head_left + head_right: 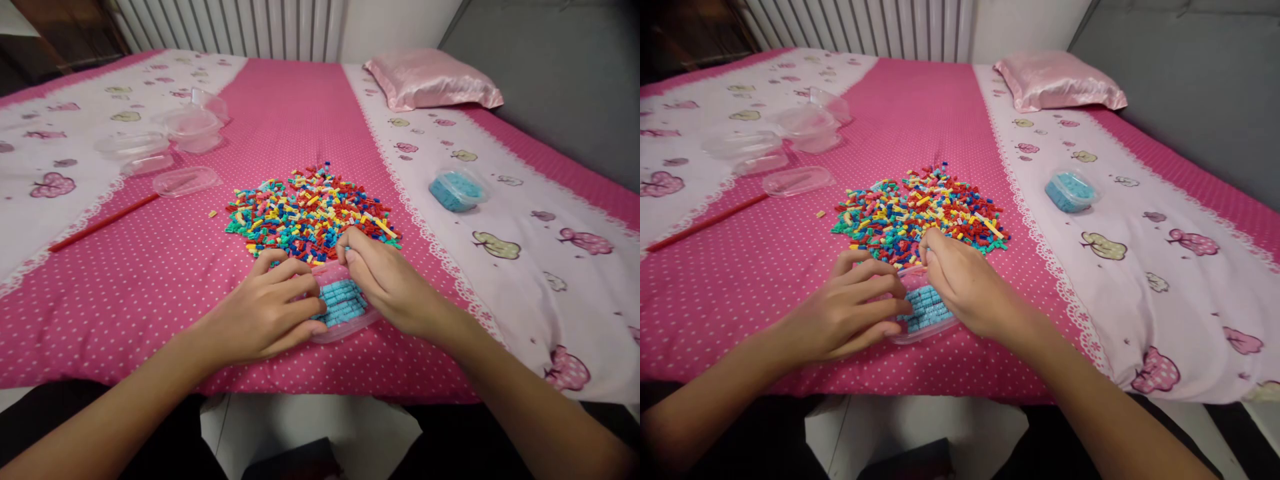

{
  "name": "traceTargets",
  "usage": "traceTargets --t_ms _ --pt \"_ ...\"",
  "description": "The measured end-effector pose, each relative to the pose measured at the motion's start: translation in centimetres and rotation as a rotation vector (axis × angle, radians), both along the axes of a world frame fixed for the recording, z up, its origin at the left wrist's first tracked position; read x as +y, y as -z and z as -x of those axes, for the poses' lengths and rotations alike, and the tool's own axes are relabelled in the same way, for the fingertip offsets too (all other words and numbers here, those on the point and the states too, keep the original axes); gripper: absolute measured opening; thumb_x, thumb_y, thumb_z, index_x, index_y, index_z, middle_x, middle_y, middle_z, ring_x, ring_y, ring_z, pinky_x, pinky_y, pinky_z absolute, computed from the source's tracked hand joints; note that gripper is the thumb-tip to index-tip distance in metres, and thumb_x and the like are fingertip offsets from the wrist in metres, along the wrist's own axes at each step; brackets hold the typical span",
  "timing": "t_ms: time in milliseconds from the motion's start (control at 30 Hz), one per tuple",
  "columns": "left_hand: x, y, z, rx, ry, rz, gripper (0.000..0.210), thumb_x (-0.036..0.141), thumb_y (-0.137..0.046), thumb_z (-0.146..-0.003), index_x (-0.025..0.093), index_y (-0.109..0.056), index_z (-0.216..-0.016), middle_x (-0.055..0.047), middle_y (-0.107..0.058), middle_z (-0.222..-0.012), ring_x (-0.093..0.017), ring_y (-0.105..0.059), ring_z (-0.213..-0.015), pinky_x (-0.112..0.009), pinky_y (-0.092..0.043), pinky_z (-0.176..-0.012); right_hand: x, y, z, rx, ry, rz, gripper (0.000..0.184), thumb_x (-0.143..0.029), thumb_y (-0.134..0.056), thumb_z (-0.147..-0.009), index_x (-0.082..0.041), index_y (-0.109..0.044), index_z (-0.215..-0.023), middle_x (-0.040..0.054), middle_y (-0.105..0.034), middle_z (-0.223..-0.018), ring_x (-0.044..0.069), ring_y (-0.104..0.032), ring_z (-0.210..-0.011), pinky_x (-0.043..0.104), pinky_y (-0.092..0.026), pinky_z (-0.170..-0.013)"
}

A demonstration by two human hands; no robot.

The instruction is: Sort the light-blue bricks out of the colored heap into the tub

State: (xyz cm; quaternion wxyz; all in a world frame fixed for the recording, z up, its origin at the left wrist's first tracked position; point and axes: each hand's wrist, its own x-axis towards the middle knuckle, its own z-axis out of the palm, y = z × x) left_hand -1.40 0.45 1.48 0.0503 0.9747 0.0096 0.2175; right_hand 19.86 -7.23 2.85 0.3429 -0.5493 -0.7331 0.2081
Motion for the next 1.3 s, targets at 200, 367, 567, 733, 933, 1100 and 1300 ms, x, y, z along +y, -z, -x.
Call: traceTargets --t_ms 200,367,567,733,933,1100,1300 --pt "0.0 -0.3 0.0 0.017 0.004 0.005 0.027 0.036 -0.046 -0.102 0.021 -0.068 -0.096 -0.002 -0.070 -0.094 -0.019 -0.055 -0.100 -0.038 -0.029 -0.096 0.0 -0.4 -1.0 -0.043 0.037 -0.026 0.013 -0.015 -0.049 -0.095 -0.018 -0.062 -0.094 0.0045 -0.063 -0.096 0.015 -0.060 -0.091 0.028 -0.044 -0.082" --pt "-0.2 -0.2 0.1 0.059 0.041 0.026 0.032 0.040 -0.044 -0.102 0.020 -0.069 -0.099 -0.003 -0.070 -0.098 -0.021 -0.054 -0.107 -0.040 -0.028 -0.100 -0.5 -1.1 -1.1 0.020 0.063 0.076 0.017 -0.010 -0.054 -0.089 -0.018 -0.067 -0.096 -0.0018 -0.067 -0.081 0.012 -0.059 -0.072 0.024 -0.042 -0.066" --pt "-0.8 0.2 0.0 0.071 0.061 0.005 0.035 0.043 -0.043 -0.102 0.020 -0.068 -0.094 -0.003 -0.070 -0.100 -0.023 -0.055 -0.110 -0.041 -0.028 -0.100 -0.7 -1.1 -1.3 0.044 -0.045 0.169 0.009 -0.015 -0.063 -0.092 -0.021 -0.068 -0.096 -0.0020 -0.074 -0.095 0.011 -0.067 -0.087 0.023 -0.048 -0.079" --pt "-1.0 0.3 0.0 0.076 0.061 -0.013 0.034 0.044 -0.046 -0.101 0.020 -0.068 -0.091 -0.002 -0.069 -0.096 -0.023 -0.057 -0.108 -0.041 -0.029 -0.099 -0.8 -0.8 -0.9 -0.084 -0.070 0.100 0.012 -0.010 -0.066 -0.087 -0.021 -0.069 -0.086 -0.0016 -0.072 -0.095 0.011 -0.065 -0.093 0.022 -0.046 -0.082" --pt "-0.8 0.3 0.2 0.067 0.055 -0.020 0.034 0.045 -0.047 -0.100 0.020 -0.068 -0.093 -0.003 -0.071 -0.105 -0.024 -0.056 -0.114 -0.041 -0.029 -0.102 -0.9 -0.5 0.2 -0.112 -0.088 0.159 0.016 -0.005 -0.065 -0.081 -0.020 -0.068 -0.085 -0.0067 -0.072 -0.085 0.007 -0.065 -0.079 0.019 -0.043 -0.072" --pt "-0.6 0.4 0.2 0.075 0.064 -0.016 0.034 0.044 -0.044 -0.102 0.021 -0.068 -0.094 -0.003 -0.073 -0.102 -0.023 -0.056 -0.117 -0.042 -0.028 -0.104 -1.0 -0.5 0.1 -0.144 -0.118 0.184 0.013 -0.007 -0.066 -0.086 -0.020 -0.067 -0.084 -0.0073 -0.070 -0.083 0.007 -0.061 -0.074 0.020 -0.040 -0.070" --pt "-0.5 0.5 0.0 0.067 0.079 -0.037 0.032 0.044 -0.047 -0.101 0.020 -0.068 -0.096 -0.002 -0.073 -0.099 -0.020 -0.060 -0.103 -0.039 -0.032 -0.101 -1.1 0.0 -0.4 -0.372 -0.061 0.152 0.012 -0.011 -0.073 -0.084 -0.021 -0.070 -0.077 -0.0007 -0.070 -0.091 0.018 -0.059 -0.092 0.033 -0.034 -0.083"
